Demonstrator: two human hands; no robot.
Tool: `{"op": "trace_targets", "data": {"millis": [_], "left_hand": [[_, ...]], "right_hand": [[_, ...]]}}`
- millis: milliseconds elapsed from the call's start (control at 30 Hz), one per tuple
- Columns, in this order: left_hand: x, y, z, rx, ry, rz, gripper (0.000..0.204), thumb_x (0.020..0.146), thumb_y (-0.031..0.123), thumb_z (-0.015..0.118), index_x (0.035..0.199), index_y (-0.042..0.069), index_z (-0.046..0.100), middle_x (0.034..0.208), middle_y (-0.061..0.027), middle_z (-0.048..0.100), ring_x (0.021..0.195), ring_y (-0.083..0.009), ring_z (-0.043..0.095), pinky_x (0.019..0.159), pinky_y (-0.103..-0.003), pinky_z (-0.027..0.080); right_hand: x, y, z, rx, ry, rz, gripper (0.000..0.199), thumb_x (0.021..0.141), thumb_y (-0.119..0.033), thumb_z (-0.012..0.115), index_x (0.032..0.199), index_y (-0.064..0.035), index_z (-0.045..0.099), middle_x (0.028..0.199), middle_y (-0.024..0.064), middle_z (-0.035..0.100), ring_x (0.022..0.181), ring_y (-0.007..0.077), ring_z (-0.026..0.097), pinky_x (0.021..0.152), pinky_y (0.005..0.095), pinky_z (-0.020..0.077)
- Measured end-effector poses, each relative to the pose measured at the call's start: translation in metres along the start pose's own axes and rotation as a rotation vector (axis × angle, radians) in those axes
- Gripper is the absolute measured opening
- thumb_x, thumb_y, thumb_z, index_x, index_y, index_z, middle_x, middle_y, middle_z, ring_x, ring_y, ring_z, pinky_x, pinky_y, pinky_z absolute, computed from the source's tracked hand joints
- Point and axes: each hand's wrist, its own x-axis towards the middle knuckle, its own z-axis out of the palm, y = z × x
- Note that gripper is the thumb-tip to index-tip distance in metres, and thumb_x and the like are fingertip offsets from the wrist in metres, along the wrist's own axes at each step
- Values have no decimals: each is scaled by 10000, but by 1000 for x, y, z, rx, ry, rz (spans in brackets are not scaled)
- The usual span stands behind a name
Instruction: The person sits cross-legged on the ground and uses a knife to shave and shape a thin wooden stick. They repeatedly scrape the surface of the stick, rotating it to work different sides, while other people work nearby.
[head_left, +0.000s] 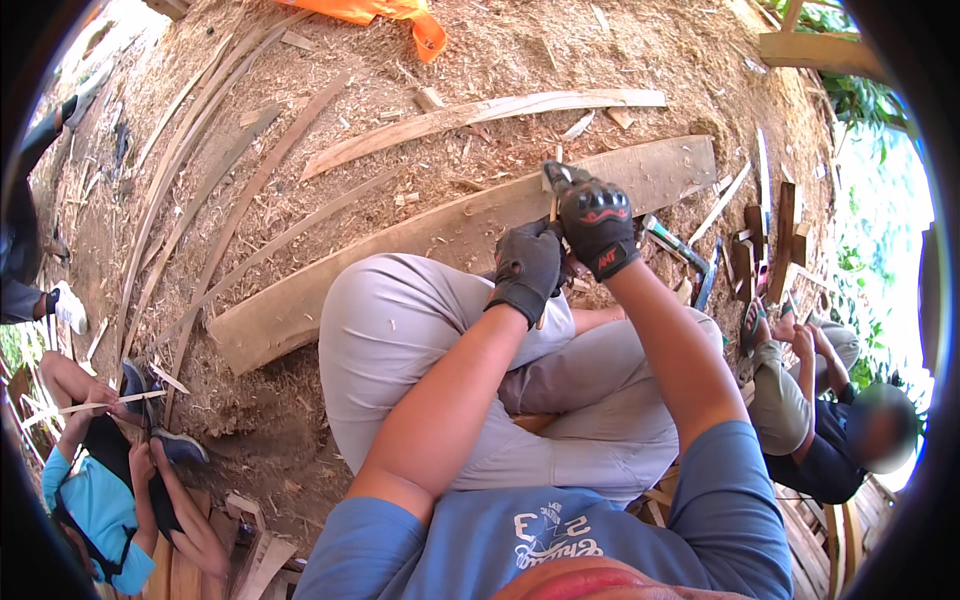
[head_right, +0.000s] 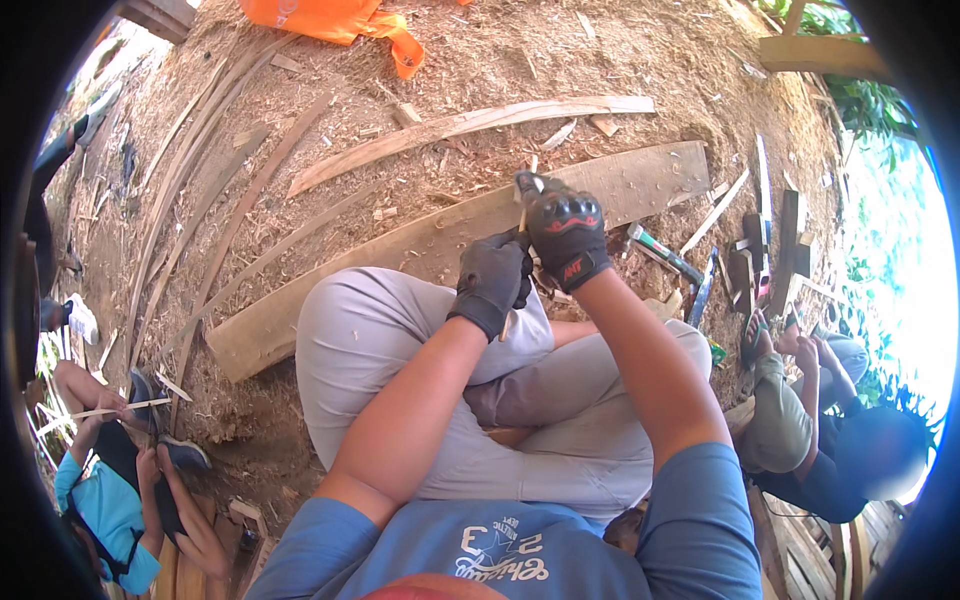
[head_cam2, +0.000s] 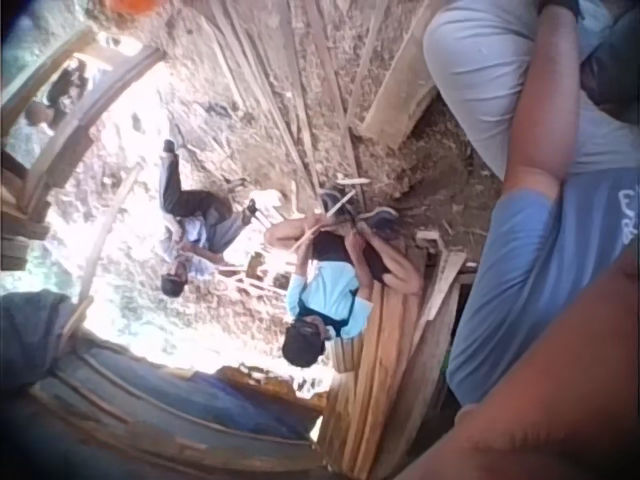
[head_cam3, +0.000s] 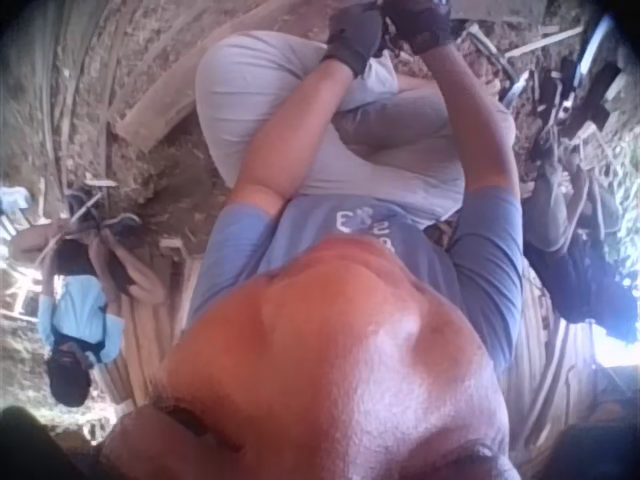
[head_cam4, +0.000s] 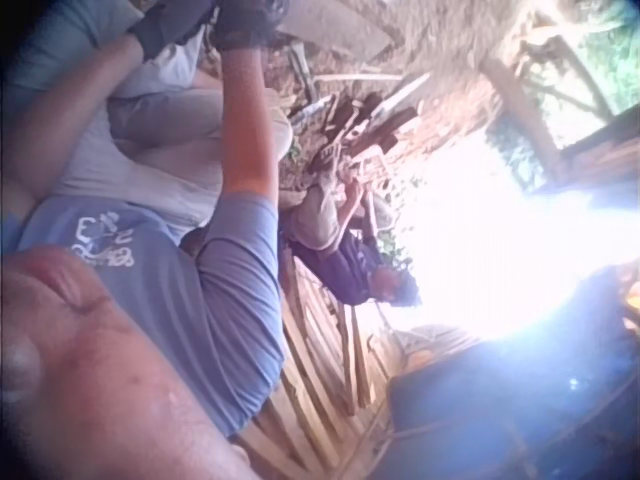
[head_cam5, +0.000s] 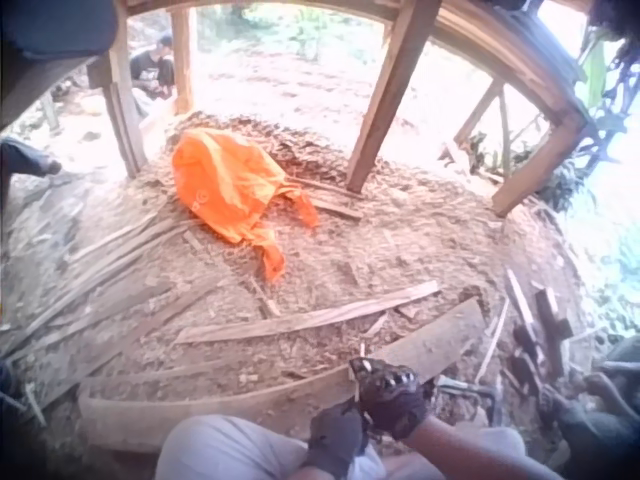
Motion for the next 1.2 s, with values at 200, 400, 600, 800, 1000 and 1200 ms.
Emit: {"op": "trace_targets", "data": {"millis": [200, 400, 600, 800, 1000, 1200], "left_hand": [[-19, 28, 6, 15, 19, -71, 223, 1037, 216, 653, 1032, 20, 760, 606, 8, 537, 414, -90, 445, 368, -291, 330], [-14, 24, 4, -59, -6, -116, 216, 1045, 213, 636, 1032, 35, 757, 616, 13, 529, 409, -91, 432, 365, -293, 319], [-9, 15, -1, -51, -26, -94, 207, 1042, 192, 623, 1063, 29, 748, 625, 7, 538, 409, -97, 454, 366, -293, 332], [-11, 17, 0, -32, -34, -84, 205, 1047, 217, 624, 1074, 54, 746, 628, 13, 545, 419, -97, 472, 372, -291, 353], [-22, 39, 3, -82, -33, -189, 201, 1047, 222, 628, 1088, 68, 751, 631, 18, 547, 424, -93, 467, 375, -289, 360], [-14, 25, -2, -12, -18, -132, 217, 1042, 224, 645, 1127, 59, 756, 634, 11, 550, 423, -93, 465, 372, -290, 354]], "right_hand": [[-8, 4, -5, 6, -13, -20, 123, 904, -179, 644, 958, -115, 733, 876, 119, 740, 845, 292, 742, 729, 433, 573], [25, 27, 26, -87, -7, 25, 126, 925, -159, 616, 895, -109, 728, 892, 125, 747, 847, 299, 741, 707, 436, 573], [-6, 6, 0, -18, 21, -36, 135, 954, -184, 600, 938, -129, 722, 835, 96, 742, 814, 274, 740, 701, 422, 565], [-5, 14, -5, -17, -12, -33, 133, 934, -185, 611, 945, -133, 733, 894, 104, 747, 835, 280, 741, 747, 422, 565], [22, 34, 33, -75, 28, 35, 159, 933, -169, 608, 930, -117, 759, 884, 118, 750, 811, 299, 744, 703, 438, 579], [-15, -4, -11, 17, -26, -35, 160, 907, -200, 650, 1019, -125, 736, 848, 97, 748, 824, 269, 746, 741, 422, 568]]}}
